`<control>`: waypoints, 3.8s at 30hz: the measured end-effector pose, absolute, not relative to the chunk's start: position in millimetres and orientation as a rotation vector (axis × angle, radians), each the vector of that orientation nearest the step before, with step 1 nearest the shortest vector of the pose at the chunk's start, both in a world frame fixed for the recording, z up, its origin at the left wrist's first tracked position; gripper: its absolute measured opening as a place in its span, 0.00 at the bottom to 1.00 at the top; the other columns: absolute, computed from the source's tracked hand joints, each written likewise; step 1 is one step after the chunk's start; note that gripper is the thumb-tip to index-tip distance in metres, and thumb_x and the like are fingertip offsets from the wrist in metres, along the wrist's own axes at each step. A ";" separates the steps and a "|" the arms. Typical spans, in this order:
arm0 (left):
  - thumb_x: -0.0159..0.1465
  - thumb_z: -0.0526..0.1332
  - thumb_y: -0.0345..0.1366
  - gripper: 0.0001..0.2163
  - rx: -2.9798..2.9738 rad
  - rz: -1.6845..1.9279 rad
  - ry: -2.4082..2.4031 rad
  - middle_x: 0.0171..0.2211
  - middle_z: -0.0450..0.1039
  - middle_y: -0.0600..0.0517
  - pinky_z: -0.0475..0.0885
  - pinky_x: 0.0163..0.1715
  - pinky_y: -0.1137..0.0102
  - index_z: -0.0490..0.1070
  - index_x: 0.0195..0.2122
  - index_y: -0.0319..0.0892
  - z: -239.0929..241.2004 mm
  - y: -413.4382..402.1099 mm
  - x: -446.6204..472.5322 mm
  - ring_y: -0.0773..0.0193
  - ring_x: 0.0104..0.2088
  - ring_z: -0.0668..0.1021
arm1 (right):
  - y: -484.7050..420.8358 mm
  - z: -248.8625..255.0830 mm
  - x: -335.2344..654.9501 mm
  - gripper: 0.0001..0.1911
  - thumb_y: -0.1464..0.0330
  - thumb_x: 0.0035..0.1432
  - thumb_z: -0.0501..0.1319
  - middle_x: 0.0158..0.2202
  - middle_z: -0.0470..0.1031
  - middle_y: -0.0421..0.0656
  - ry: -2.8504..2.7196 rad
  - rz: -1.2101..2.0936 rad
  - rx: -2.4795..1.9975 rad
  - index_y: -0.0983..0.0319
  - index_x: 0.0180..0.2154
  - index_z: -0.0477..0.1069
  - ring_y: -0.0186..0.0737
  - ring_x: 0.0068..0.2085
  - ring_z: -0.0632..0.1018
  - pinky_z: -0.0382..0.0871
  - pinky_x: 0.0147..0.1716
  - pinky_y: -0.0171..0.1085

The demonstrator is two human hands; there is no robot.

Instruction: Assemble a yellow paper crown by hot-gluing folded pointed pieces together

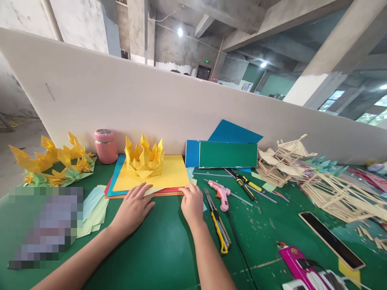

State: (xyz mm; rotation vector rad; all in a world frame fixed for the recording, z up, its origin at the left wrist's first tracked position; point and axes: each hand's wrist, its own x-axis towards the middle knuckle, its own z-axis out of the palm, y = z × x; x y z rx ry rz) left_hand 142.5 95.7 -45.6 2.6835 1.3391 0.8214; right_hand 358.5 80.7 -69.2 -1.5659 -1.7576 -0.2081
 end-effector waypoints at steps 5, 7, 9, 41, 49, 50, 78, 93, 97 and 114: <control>0.64 0.53 0.38 0.13 2.639 0.862 1.391 0.51 0.74 0.43 0.64 0.54 0.51 0.76 0.41 0.44 -53.3 103.5 128.6 0.45 0.56 0.70 | 83.3 -72.2 354.0 0.24 0.84 0.48 0.49 0.33 0.74 0.48 -1.760 -0.198 -1.578 0.61 0.36 0.79 0.47 0.37 0.72 0.67 0.37 0.42; 0.64 0.52 0.38 0.15 2.591 0.906 1.407 0.53 0.73 0.42 0.64 0.55 0.52 0.74 0.46 0.43 -53.6 105.2 125.7 0.46 0.55 0.71 | 82.1 -73.0 351.7 0.24 0.84 0.48 0.49 0.34 0.74 0.48 -1.756 -0.188 -1.575 0.61 0.37 0.78 0.47 0.37 0.73 0.68 0.37 0.42; 0.64 0.50 0.37 0.18 2.537 0.954 1.416 0.54 0.72 0.40 0.64 0.55 0.53 0.71 0.51 0.40 -53.9 108.0 124.9 0.47 0.55 0.72 | 81.0 -73.6 349.2 0.25 0.84 0.49 0.48 0.35 0.74 0.49 -1.753 -0.181 -1.568 0.61 0.39 0.78 0.47 0.39 0.73 0.68 0.38 0.42; 0.61 0.54 0.36 0.22 2.420 1.069 1.521 0.58 0.65 0.42 0.68 0.55 0.56 0.63 0.57 0.41 -62.9 144.2 120.0 0.49 0.56 0.71 | 91.9 -73.2 335.5 0.18 0.73 0.60 0.51 0.50 0.73 0.51 -1.815 -0.254 -1.748 0.61 0.47 0.75 0.50 0.50 0.69 0.61 0.48 0.49; 0.61 0.58 0.43 0.25 2.475 1.052 1.491 0.58 0.65 0.39 0.67 0.55 0.56 0.61 0.57 0.39 -64.2 143.9 119.9 0.48 0.57 0.70 | 96.9 -60.1 337.2 0.28 0.79 0.56 0.48 0.61 0.64 0.48 -1.879 -0.160 -1.864 0.58 0.55 0.68 0.51 0.57 0.65 0.60 0.50 0.50; 0.61 0.58 0.43 0.25 2.486 1.052 1.488 0.58 0.65 0.39 0.68 0.55 0.56 0.61 0.57 0.38 -64.6 143.9 119.8 0.48 0.57 0.70 | 96.9 -57.4 339.4 0.29 0.80 0.55 0.48 0.61 0.64 0.48 -1.863 -0.145 -1.901 0.58 0.56 0.68 0.51 0.57 0.65 0.60 0.50 0.50; 0.61 0.61 0.39 0.16 2.537 0.811 1.375 0.48 0.75 0.44 0.73 0.44 0.63 0.70 0.49 0.41 -48.1 140.1 194.2 0.51 0.47 0.77 | 130.3 -60.9 368.6 0.33 0.76 0.56 0.47 0.55 0.72 0.47 -1.490 0.595 -1.362 0.58 0.63 0.55 0.38 0.49 0.78 0.72 0.47 0.40; 0.64 0.55 0.37 0.09 2.141 0.977 1.449 0.34 0.80 0.49 0.72 0.31 0.70 0.75 0.37 0.43 -49.2 164.6 195.8 0.58 0.34 0.80 | 125.5 -60.4 367.6 0.11 0.72 0.53 0.55 0.39 0.79 0.47 -1.522 0.304 -1.664 0.60 0.36 0.75 0.47 0.41 0.77 0.68 0.43 0.43; 0.63 0.54 0.32 0.12 2.146 1.022 1.419 0.42 0.78 0.50 0.72 0.35 0.70 0.69 0.47 0.45 -49.7 159.8 198.6 0.59 0.39 0.80 | 127.6 -51.9 361.0 0.13 0.64 0.57 0.55 0.39 0.78 0.48 -1.561 0.220 -1.703 0.60 0.26 0.74 0.47 0.41 0.75 0.65 0.44 0.41; 0.62 0.58 0.34 0.14 2.341 1.057 1.193 0.48 0.77 0.47 0.73 0.48 0.62 0.72 0.49 0.43 -55.3 157.5 196.9 0.55 0.48 0.78 | 141.4 -43.0 347.0 0.19 0.57 0.47 0.59 0.15 0.62 0.37 -1.200 0.375 -1.745 0.58 0.13 0.61 0.38 0.22 0.67 0.54 0.21 0.34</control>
